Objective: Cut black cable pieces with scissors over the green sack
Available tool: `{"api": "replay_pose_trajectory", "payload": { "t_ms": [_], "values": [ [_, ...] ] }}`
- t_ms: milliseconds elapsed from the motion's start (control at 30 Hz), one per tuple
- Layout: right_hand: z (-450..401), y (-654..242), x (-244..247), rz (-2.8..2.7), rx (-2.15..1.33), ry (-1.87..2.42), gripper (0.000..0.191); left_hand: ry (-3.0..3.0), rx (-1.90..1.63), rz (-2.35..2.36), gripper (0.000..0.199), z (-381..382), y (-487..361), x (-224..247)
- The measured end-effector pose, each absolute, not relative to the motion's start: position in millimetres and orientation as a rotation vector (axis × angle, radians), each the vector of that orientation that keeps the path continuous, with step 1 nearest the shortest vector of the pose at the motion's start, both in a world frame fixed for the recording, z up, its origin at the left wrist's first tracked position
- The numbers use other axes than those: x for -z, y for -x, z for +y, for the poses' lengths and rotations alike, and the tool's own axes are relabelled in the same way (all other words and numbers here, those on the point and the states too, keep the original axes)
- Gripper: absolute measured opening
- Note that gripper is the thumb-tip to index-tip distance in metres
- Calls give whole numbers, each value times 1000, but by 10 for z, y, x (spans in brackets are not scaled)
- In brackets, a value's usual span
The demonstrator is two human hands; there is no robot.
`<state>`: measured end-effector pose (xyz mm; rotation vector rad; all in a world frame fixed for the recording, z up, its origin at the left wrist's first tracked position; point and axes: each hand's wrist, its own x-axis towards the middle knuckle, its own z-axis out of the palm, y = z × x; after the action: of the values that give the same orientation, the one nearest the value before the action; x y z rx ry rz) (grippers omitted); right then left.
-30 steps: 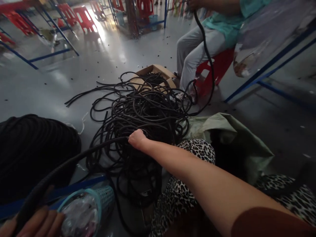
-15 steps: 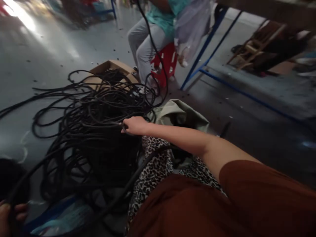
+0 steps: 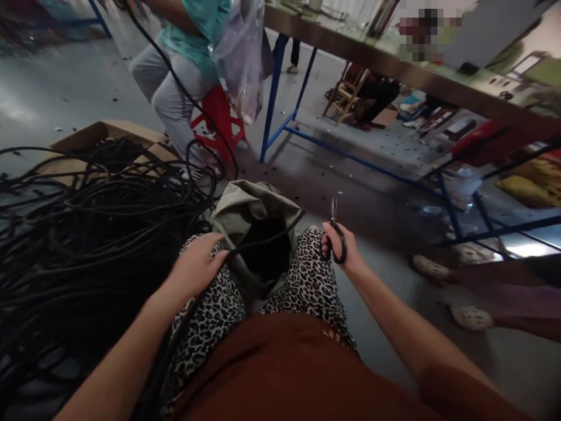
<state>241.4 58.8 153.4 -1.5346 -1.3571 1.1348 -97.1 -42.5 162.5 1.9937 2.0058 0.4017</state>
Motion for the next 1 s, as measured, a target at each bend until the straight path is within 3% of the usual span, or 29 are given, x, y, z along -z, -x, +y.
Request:
{"api": "replay_pose_trajectory", "payload": {
  "t_ms": [100, 233, 433, 700, 1000],
  "values": [
    [329, -2757, -1430, -1232, -1142, 1573, 43, -2115, -78, 1928, 46, 220, 172, -1316],
    [41, -3064, -1317, -1116, -1146, 1627, 46, -1901, 386, 2056, 46, 476, -325, -822],
    [-222, -3351, -1159, -967, -1153, 1741, 50, -2060, 474, 1900, 31, 445, -478, -466],
    [-22, -3337, -1346, -911, -1166, 1658, 46, -2357, 195, 1820, 32, 373, -466, -885],
    [83, -2854, -1517, -1047, -1305, 1453, 39, -2446, -477, 1751, 34, -264, 313, -1323]
  ]
}}
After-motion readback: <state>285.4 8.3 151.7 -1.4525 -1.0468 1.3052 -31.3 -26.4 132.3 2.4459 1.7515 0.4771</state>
